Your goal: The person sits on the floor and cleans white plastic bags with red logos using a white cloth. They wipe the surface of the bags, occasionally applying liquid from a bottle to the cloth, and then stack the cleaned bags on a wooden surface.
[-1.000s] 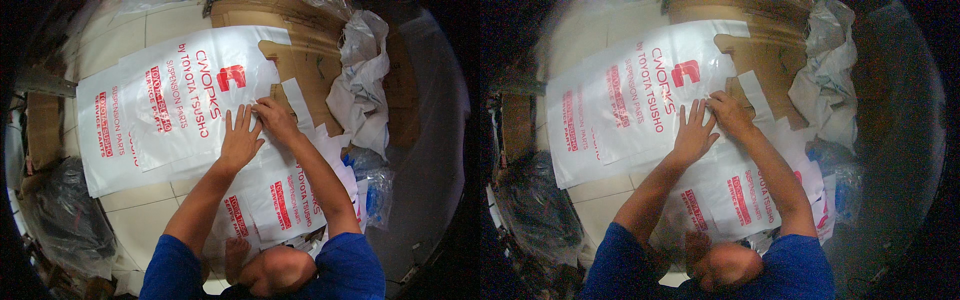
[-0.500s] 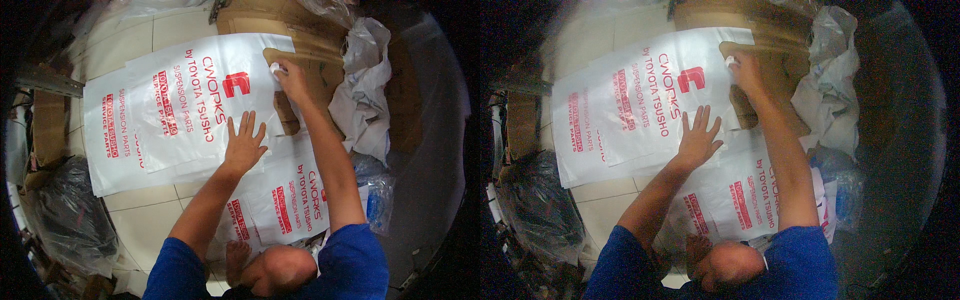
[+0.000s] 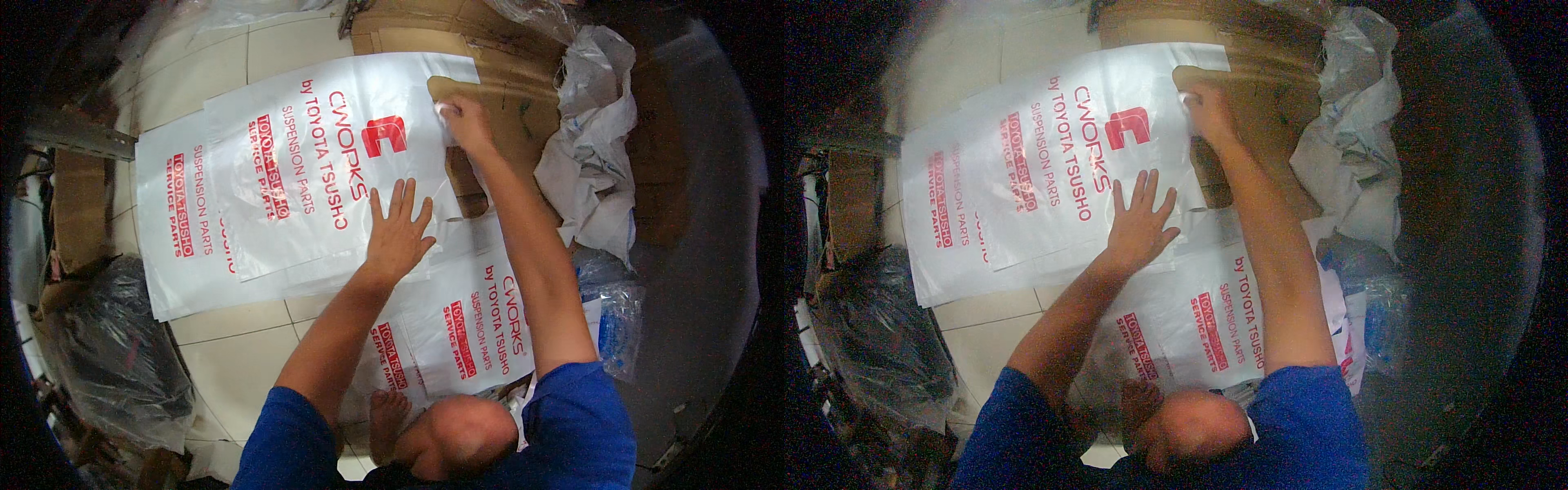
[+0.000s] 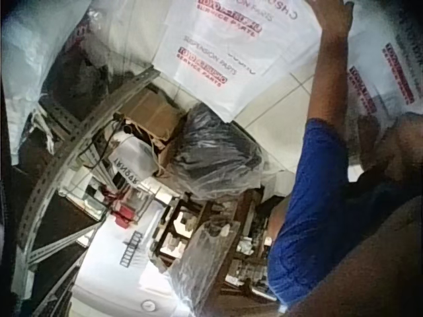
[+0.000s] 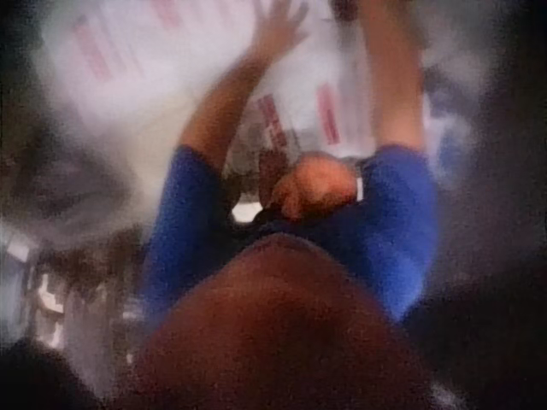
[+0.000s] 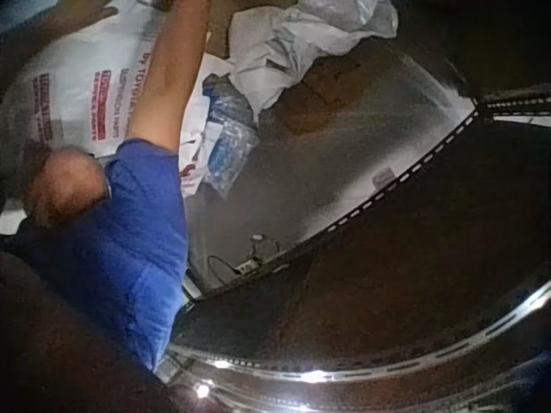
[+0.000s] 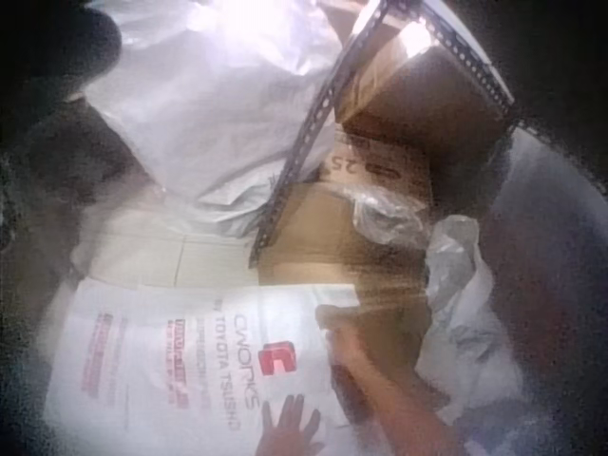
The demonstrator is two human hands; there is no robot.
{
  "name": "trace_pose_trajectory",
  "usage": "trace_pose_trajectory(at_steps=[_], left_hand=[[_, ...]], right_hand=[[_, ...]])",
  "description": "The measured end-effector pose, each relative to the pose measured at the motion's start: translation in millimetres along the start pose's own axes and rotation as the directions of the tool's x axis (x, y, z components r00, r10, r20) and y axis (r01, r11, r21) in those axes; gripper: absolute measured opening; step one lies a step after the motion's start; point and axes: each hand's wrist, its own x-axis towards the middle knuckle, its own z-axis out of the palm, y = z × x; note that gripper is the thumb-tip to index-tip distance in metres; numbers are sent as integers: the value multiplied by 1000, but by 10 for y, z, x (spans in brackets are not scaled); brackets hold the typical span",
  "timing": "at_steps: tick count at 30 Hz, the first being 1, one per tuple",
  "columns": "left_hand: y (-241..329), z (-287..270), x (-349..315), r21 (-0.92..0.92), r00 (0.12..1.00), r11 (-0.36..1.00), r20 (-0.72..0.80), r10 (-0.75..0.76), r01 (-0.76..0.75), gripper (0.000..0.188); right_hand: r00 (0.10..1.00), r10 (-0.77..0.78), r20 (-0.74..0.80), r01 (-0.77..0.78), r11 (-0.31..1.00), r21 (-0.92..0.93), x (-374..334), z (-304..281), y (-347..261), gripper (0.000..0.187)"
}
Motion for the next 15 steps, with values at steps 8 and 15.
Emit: trace_pose_trajectory(at_steps=[8, 15], left_hand=[[-13, 15, -40, -25, 1000, 1000, 21, 3, -3, 67], [63, -23, 18, -19, 1000, 999, 1, 29, -29, 67]], right_hand=[[992, -70, 106, 88, 981, -171, -1046, -23, -411, 14], [990, 140, 5, -138, 977, -161, -141, -183, 119, 13]])
